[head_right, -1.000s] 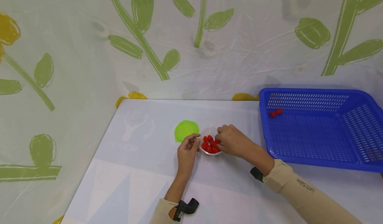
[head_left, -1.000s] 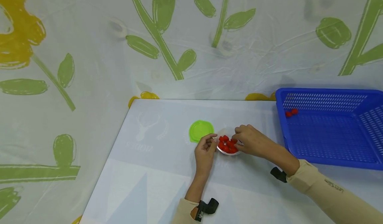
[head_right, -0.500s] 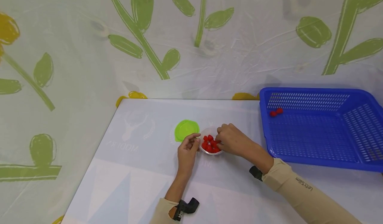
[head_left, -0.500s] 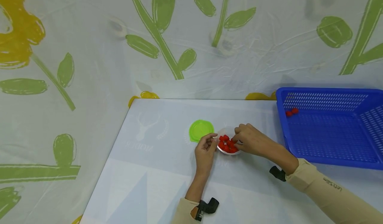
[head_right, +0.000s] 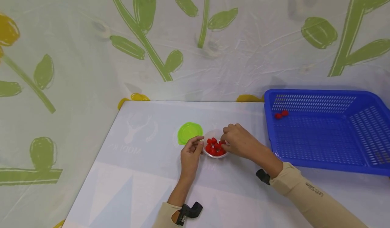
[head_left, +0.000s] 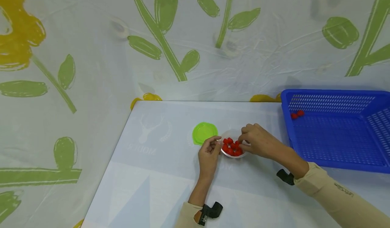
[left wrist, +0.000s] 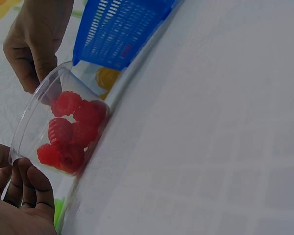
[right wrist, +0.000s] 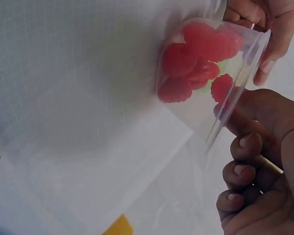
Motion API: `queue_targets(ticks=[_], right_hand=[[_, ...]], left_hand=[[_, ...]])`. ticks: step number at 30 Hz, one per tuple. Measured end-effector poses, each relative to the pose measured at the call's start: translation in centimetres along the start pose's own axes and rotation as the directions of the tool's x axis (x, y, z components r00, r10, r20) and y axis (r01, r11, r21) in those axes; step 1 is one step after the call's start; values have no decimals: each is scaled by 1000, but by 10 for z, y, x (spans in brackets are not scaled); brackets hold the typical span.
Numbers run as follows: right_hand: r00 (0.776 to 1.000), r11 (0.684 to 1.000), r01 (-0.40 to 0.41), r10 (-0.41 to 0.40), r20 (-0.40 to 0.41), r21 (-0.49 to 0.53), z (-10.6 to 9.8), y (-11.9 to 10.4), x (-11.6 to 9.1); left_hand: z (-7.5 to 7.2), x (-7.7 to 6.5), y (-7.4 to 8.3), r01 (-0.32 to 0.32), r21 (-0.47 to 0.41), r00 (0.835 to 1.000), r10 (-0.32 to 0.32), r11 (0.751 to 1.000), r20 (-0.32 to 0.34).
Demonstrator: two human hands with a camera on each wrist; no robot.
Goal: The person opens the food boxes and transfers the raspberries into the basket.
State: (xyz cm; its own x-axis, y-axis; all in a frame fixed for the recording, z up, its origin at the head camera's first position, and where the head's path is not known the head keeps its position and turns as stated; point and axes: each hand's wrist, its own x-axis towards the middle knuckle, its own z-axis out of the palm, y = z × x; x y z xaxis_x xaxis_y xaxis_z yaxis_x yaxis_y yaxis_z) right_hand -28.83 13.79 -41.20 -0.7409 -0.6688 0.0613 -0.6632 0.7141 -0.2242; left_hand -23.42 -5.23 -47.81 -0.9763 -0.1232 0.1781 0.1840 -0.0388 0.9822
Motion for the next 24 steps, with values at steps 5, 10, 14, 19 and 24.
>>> queue_targets(ticks=[5, 10, 14, 19, 24], right_hand=[[1000, 1000, -5, 5, -24, 14, -4, 2, -3], [999, 1000, 0, 1, -52, 19, -10, 4, -5], [998, 1000, 2, -1, -70, 15, -16, 5, -7], [997, 1000, -12, 13, -74, 16, -23, 6, -11], [997, 999, -29, 30, -77, 20, -27, 9, -13]], left_hand=[[0, 0, -1, -5, -8, 1000, 5, 1000, 0], [0, 0, -2, -10, -9, 1000, 10, 1000, -1], [0, 0, -3, -13, -5, 1000, 13, 1000, -2], [0, 0, -3, -17, 4, 1000, 17, 1000, -1], [0, -1, -3, -29, 6, 1000, 29, 1000, -7]])
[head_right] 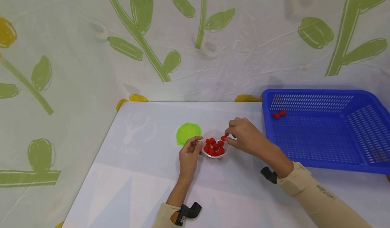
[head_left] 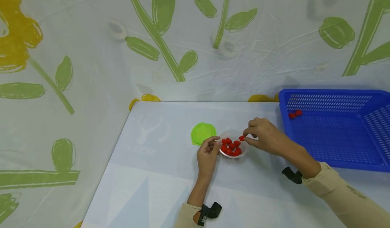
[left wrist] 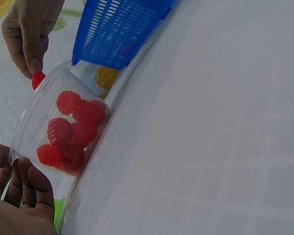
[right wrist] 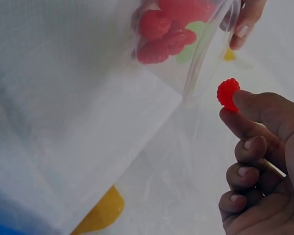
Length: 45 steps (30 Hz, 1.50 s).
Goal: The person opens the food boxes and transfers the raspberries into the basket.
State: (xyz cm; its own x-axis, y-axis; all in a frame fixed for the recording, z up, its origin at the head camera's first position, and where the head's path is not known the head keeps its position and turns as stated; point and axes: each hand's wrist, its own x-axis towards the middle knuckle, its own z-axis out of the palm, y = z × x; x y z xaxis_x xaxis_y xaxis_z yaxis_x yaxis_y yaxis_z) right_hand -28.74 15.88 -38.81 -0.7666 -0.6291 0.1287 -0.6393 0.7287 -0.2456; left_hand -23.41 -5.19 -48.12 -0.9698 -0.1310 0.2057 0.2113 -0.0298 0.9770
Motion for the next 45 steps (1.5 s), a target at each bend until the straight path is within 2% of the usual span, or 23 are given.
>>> queue_targets(ticks=[9, 14, 21, 31, 45], right_hand=[[1000, 1000, -10, 11, -17, 27, -9, 8, -7], [999, 999, -26, 27, -27, 29, -16, 11, -12], [995, 1000, 7, -5, -101, 24, -21, 18, -18], [991, 995, -86, 90, -101, 41, -36, 24, -26], [978, 993, -110, 114, -174, 33, -51, 39, -43]], left_hand=[[0, 0, -2, -14, 5, 1000, 14, 1000, -2], [0, 0, 0, 5, 0, 1000, -5, 1000, 10], [1, 0, -1, 14, 1, 1000, -14, 1000, 1], [1, 0, 0, 3, 11, 1000, -3, 1000, 0], [1, 0, 5, 30, 15, 1000, -30, 999, 5]])
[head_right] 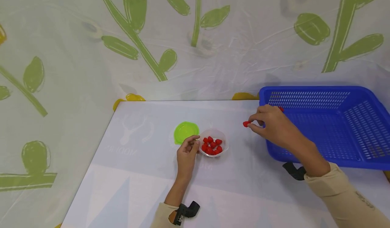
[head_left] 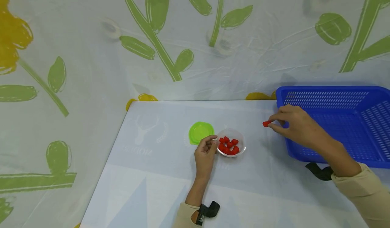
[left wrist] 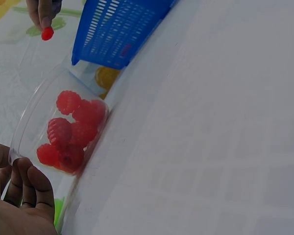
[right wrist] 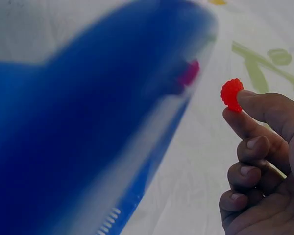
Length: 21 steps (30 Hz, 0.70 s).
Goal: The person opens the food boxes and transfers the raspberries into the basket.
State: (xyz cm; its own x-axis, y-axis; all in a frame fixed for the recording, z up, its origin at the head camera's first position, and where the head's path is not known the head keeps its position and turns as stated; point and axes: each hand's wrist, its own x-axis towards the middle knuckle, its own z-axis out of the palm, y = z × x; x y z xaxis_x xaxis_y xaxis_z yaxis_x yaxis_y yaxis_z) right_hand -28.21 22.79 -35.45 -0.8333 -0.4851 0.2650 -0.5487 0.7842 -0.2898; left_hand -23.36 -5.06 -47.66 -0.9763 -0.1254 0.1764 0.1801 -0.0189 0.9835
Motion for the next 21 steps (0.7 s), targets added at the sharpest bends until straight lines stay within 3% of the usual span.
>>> queue_targets(ticks=[5, 11, 21], right_hand=[[999, 1000, -16, 15, -43, -15, -7, 6, -1], [994, 999, 27, -31, -103, -41, -14, 15, -2], [995, 997, -45, 40, -86, -56, -27, 30, -7]], left_hand=[[0, 0, 0, -3, 0, 1000, 3, 1000, -7], [0, 1, 0, -11, -1, 1000, 11, 1000, -11], [0, 0, -2, -9, -22, 1000, 9, 1000, -10]])
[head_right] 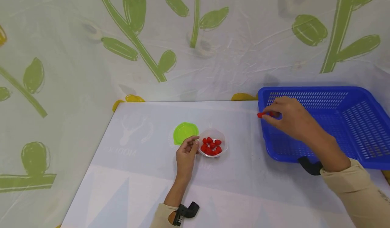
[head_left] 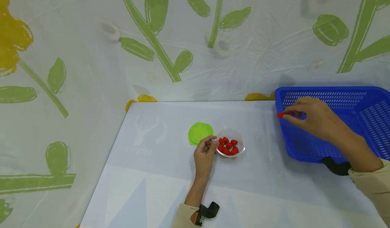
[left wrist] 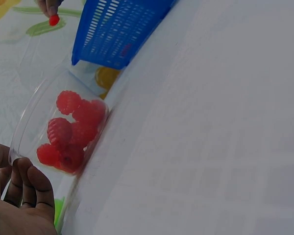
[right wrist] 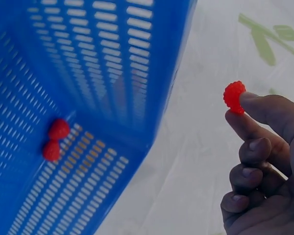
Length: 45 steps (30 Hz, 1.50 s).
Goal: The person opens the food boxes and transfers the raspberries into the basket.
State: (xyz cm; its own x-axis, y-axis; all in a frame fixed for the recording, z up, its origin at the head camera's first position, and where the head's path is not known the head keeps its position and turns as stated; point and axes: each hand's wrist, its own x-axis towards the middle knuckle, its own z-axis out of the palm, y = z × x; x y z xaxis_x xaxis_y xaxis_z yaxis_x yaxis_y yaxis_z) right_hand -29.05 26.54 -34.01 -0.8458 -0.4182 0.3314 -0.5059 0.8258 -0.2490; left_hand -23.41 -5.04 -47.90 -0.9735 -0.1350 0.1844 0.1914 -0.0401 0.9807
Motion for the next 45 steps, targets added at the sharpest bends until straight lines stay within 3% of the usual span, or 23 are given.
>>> queue_targets(ticks=[12, 30, 45], right_hand=[[997, 997, -52, 55, 49, -50, -10, 26, 3], [982, 986, -119, 134, 132, -116, -17, 54, 9], [950, 979, -155, 184, 252, -131, -11, 82, 19]], left_hand=[[-2, -1, -3, 27, 4, 1000, -27, 1000, 5], [-1, -1, -2, 9, -2, 1000, -9, 1000, 4], [2, -1, -1, 3, 0, 1000, -3, 1000, -4]])
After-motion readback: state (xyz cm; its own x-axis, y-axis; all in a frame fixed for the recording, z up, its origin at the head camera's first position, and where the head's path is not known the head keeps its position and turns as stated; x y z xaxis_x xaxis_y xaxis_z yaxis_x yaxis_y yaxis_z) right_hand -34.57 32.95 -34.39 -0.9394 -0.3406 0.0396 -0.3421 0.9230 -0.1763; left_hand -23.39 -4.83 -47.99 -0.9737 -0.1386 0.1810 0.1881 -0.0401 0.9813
